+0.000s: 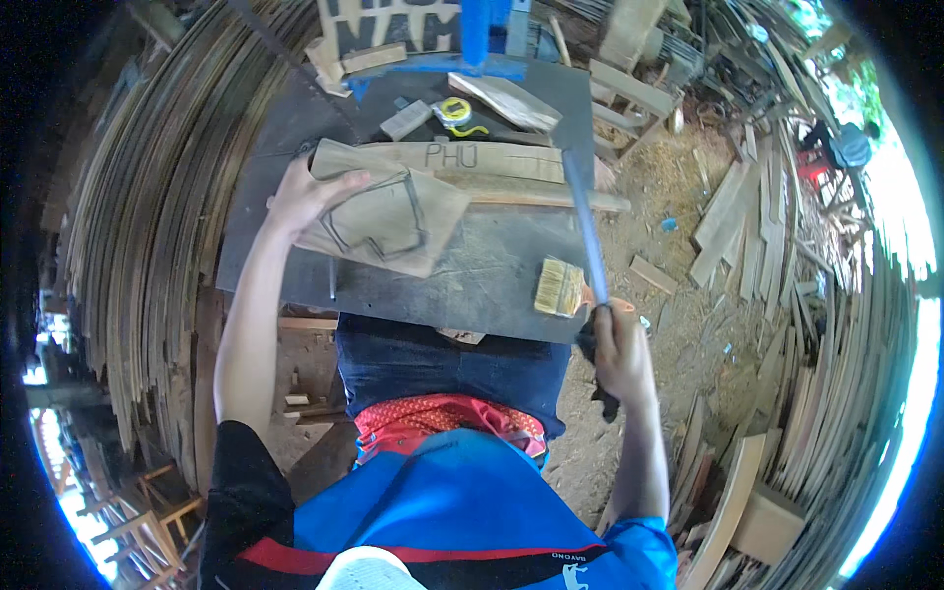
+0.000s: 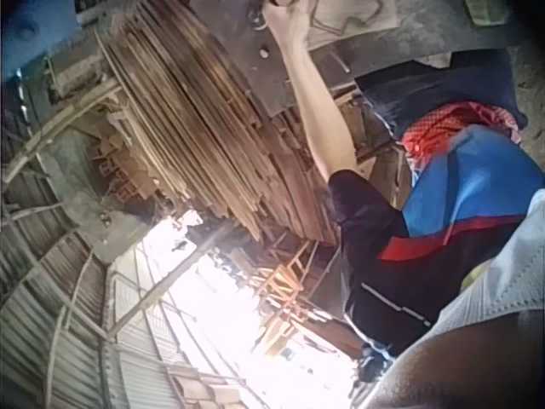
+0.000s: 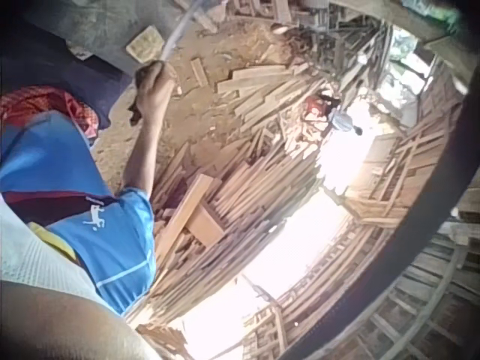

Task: Use a handsaw to cut a heart shape into a wooden block.

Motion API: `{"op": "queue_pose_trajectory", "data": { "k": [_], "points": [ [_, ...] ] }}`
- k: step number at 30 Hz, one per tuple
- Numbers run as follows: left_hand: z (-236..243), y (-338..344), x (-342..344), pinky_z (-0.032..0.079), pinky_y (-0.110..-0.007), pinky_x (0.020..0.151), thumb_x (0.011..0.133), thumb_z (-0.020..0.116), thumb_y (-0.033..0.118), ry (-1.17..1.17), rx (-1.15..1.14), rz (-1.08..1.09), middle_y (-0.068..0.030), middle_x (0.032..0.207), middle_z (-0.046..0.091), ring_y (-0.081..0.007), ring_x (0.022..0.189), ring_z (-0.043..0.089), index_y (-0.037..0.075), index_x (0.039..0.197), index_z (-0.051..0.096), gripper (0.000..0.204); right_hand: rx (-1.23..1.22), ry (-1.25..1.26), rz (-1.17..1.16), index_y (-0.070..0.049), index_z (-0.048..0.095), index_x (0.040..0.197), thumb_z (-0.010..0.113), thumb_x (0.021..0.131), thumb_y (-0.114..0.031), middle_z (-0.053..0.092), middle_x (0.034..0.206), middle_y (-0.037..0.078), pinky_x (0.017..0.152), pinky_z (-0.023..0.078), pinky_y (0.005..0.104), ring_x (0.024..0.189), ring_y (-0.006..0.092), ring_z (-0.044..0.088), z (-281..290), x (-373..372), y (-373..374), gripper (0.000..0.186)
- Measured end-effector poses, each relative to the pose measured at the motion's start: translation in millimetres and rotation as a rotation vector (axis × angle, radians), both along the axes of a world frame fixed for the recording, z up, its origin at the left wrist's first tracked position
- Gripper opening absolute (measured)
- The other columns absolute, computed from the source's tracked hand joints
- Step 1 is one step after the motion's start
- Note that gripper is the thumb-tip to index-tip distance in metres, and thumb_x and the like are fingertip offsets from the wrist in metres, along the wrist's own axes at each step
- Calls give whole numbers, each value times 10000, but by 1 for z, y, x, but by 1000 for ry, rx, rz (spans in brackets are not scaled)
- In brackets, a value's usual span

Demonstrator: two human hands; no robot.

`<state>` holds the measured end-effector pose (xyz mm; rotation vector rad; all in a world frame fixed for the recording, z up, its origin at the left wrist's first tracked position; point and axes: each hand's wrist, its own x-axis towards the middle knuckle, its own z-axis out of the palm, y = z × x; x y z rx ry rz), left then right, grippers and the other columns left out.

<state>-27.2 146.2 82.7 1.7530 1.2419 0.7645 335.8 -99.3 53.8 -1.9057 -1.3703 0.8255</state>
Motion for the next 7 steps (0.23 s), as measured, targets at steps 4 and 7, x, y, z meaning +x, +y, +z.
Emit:
{"op": "queue_pose_trajectory", "data": {
  "k": [4,7],
  "points": [
    [-24,-39,0,469,-323,947,758,849,267,-348,-298,177,-128,1152,683,-198,1054,641,-27,1204,626,579,-7,72,30,50,549,857,499,1011,-222,500,625,128,574,389,380,603,161,470,-18,-43,10,317],
    [-44,-63,3,430,-323,1001,770,845,272,-508,-355,292,-117,1180,671,-185,1113,608,-22,1232,615,594,-101,174,50,18,548,854,539,1017,-246,422,694,7,590,323,285,696,70,372,-27,-60,23,310]
  ]
}}
